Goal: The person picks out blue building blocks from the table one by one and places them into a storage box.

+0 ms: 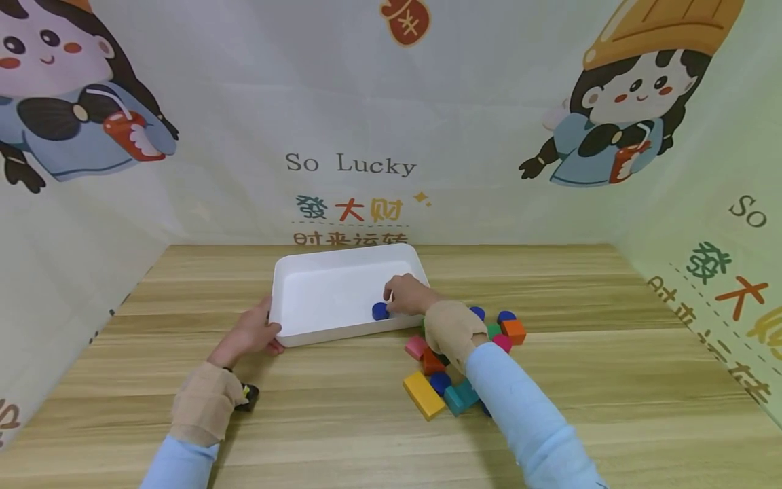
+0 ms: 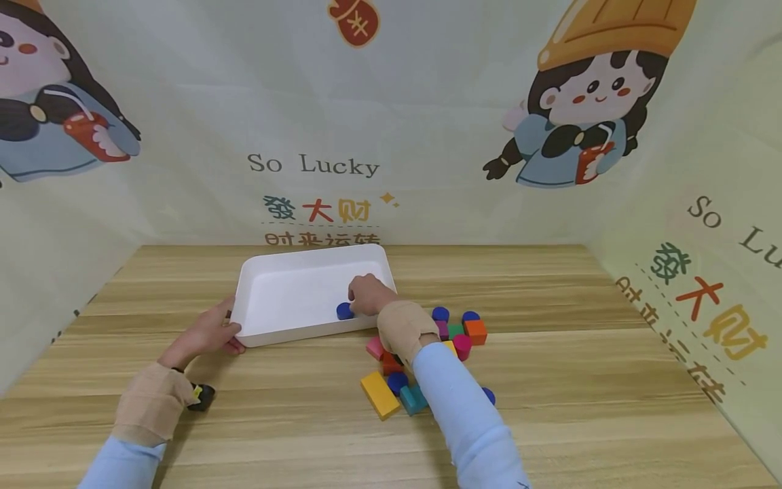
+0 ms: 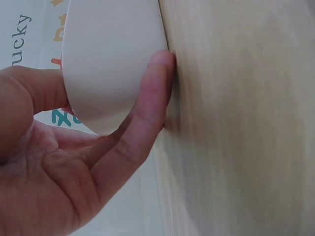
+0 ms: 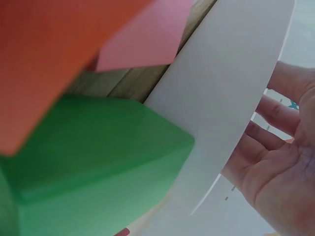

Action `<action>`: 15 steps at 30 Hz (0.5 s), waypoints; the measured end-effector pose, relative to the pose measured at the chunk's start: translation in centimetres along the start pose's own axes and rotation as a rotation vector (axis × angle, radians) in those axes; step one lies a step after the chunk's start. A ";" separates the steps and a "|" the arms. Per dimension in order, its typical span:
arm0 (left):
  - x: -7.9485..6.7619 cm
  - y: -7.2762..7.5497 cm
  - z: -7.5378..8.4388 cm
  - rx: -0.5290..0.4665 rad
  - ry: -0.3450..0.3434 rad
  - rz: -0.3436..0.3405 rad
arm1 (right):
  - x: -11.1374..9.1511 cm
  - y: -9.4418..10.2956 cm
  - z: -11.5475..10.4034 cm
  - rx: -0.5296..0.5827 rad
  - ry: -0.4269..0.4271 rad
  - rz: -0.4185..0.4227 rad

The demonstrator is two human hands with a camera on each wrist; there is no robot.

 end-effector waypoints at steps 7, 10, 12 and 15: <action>-0.1 0.0 0.2 0.006 -0.001 -0.003 | -0.2 0.1 -0.3 0.026 0.003 -0.094; -0.1 0.0 0.2 0.006 -0.005 -0.004 | -0.1 0.0 -0.1 0.045 -0.015 -0.122; -0.1 0.0 0.2 0.005 -0.005 -0.002 | 0.5 -1.0 1.0 0.031 -0.025 -0.127; -0.1 0.0 0.2 0.000 -0.007 0.000 | 2.1 -3.8 4.2 0.028 0.015 -0.089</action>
Point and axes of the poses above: each hand's wrist, its own x-axis towards the middle knuckle, its own y-axis out of the back of the hand, z = x × y, the point moved 3 cm from there along x, towards the middle knuckle, and after that the axes turned 11 degrees about y, right-handed, at the moved point
